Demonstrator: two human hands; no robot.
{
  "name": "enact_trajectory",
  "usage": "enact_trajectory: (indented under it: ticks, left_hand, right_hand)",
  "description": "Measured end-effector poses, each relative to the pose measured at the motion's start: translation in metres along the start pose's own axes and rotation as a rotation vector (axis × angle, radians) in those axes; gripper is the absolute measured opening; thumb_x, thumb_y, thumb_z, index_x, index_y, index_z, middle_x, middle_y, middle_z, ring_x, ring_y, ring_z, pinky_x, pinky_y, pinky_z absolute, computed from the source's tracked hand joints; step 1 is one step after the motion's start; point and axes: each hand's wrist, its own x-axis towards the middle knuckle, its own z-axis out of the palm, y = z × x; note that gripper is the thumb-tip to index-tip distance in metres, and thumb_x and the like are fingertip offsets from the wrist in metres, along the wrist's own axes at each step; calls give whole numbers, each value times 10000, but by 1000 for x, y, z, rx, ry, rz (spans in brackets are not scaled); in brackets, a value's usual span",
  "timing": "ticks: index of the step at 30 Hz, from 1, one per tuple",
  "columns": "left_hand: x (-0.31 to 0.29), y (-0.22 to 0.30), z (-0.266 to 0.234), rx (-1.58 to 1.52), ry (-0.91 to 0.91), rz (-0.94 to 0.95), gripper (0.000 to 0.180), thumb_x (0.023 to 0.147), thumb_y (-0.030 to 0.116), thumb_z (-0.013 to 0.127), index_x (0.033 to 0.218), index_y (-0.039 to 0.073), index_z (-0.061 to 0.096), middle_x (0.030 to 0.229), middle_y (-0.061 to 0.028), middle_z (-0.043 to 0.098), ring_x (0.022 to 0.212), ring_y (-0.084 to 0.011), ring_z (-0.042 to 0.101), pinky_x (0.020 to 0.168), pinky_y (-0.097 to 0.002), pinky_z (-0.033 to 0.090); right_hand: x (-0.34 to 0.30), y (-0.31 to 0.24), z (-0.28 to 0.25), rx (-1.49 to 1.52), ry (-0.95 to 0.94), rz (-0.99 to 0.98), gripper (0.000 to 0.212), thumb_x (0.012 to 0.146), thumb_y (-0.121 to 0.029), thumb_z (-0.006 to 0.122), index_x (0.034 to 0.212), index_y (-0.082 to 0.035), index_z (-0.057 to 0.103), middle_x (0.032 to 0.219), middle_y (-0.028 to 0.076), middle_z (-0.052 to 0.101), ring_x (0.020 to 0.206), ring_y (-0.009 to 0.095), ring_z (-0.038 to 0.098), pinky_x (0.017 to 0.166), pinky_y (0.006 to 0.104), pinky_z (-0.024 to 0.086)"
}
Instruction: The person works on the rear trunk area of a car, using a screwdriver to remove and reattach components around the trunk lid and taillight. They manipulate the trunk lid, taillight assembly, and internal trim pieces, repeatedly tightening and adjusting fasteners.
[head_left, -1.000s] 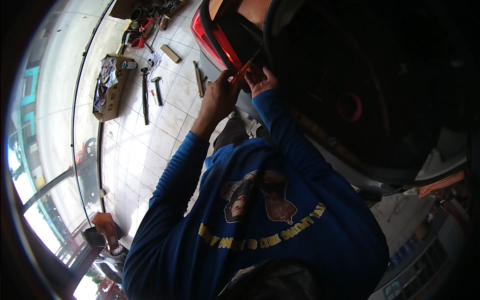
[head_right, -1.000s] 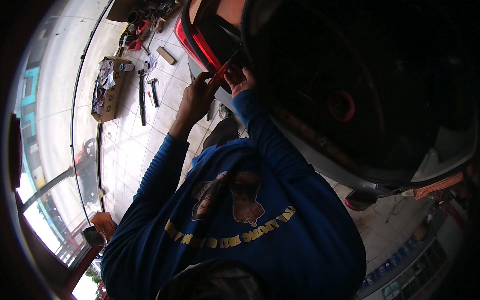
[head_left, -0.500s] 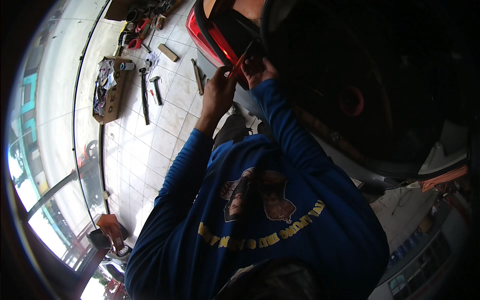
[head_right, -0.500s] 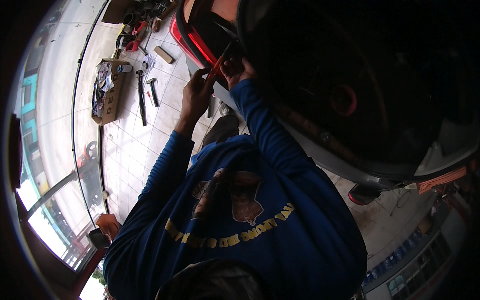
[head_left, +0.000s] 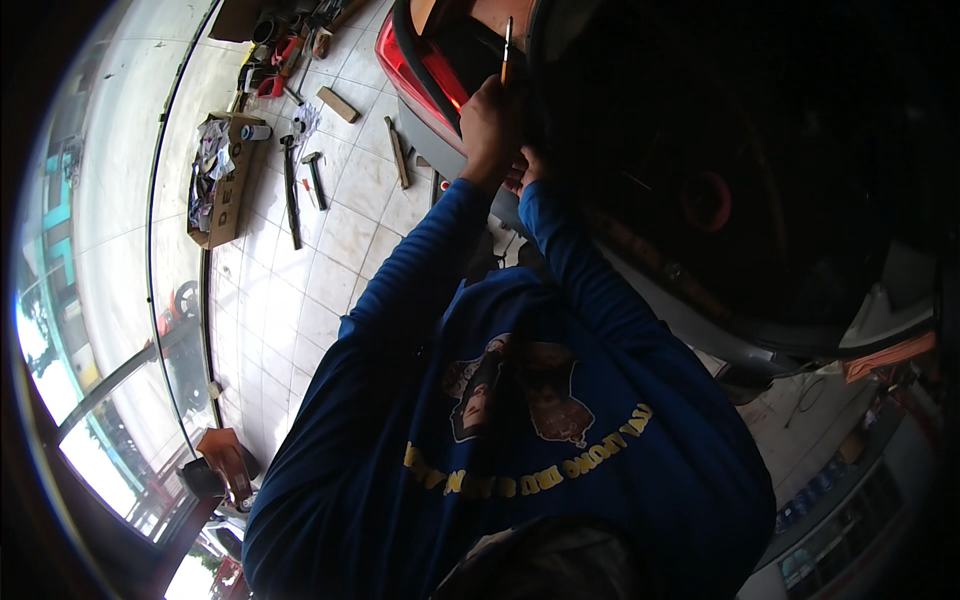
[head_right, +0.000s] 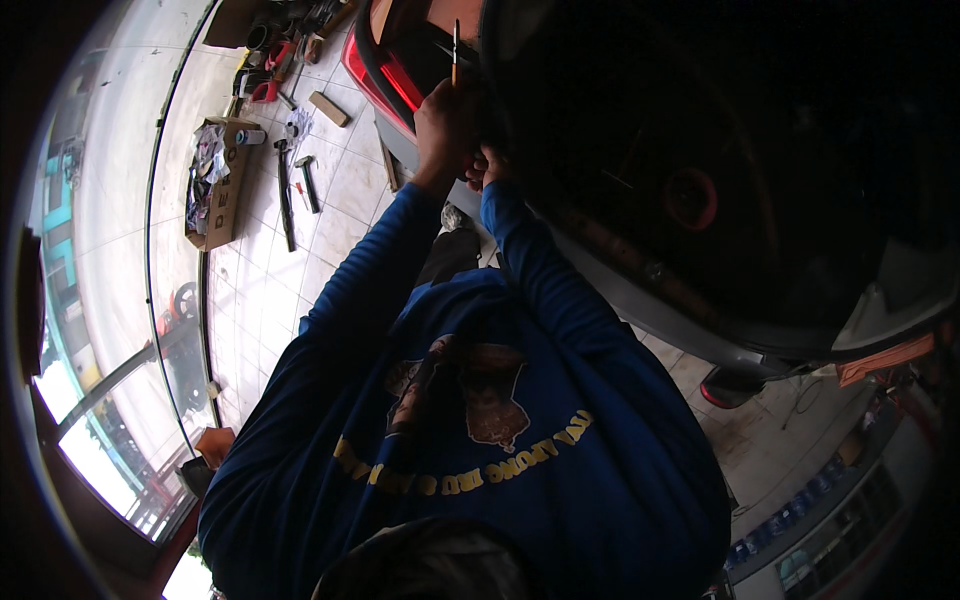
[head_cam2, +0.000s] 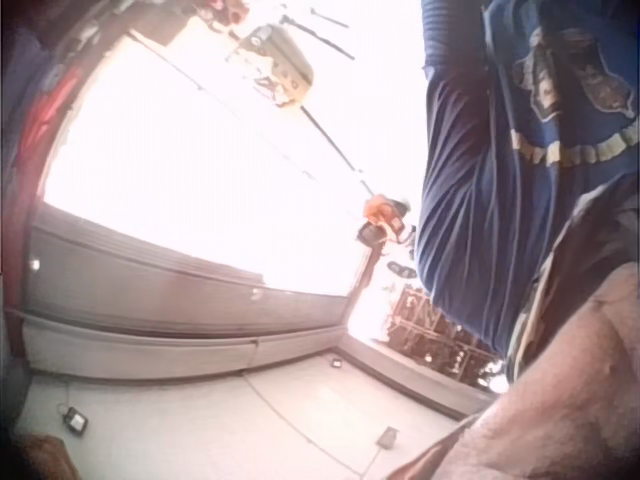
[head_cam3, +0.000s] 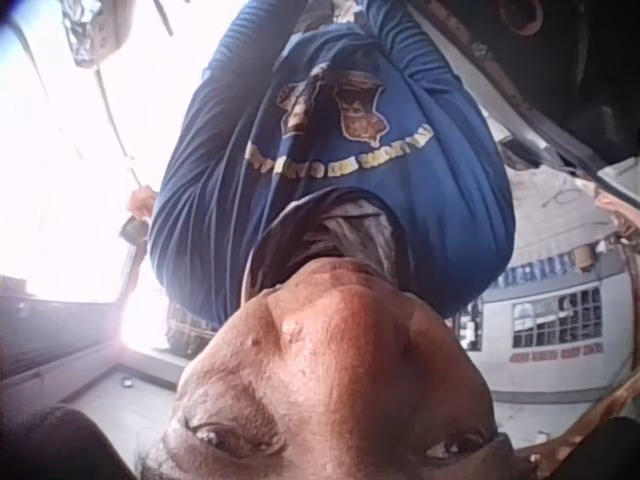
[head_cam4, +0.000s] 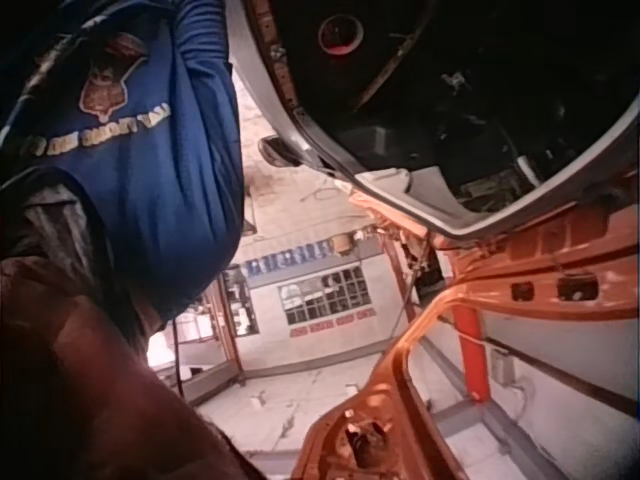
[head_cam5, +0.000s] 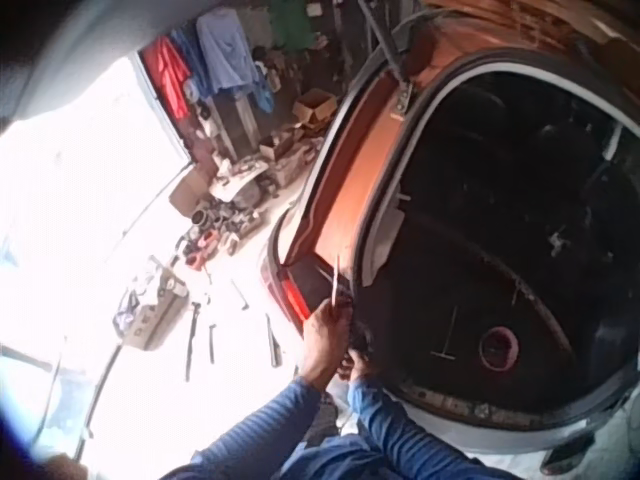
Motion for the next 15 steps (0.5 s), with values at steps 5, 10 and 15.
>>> enact_trajectory:
  ticks: [5,10,15]
  left_hand:
    - [-1,18,28,-18,192,-3,278,928,341,624,944,69,678,840,-242,715,865,-460,702,743,-532,557]
    - [-5,-25,5,300,288,-14,225,936,320,611,909,105,671,795,-230,710,811,-454,707,701,-538,564]
    - [-17,37,48,152,186,155,230,942,313,600,889,98,666,813,-228,715,834,-450,711,717,-533,570]
  right_hand:
    - [32,22,-43,-27,78,227,445,895,-542,686,1130,-165,655,1075,14,668,988,198,624,817,411,505]
    - [-6,78,22,121,-149,260,464,872,-645,670,1129,-259,653,1094,-7,656,1054,210,563,944,557,374]
    - [136,84,-63,14,-172,193,395,893,-528,724,1134,-228,637,1000,-4,694,901,205,649,831,482,478]
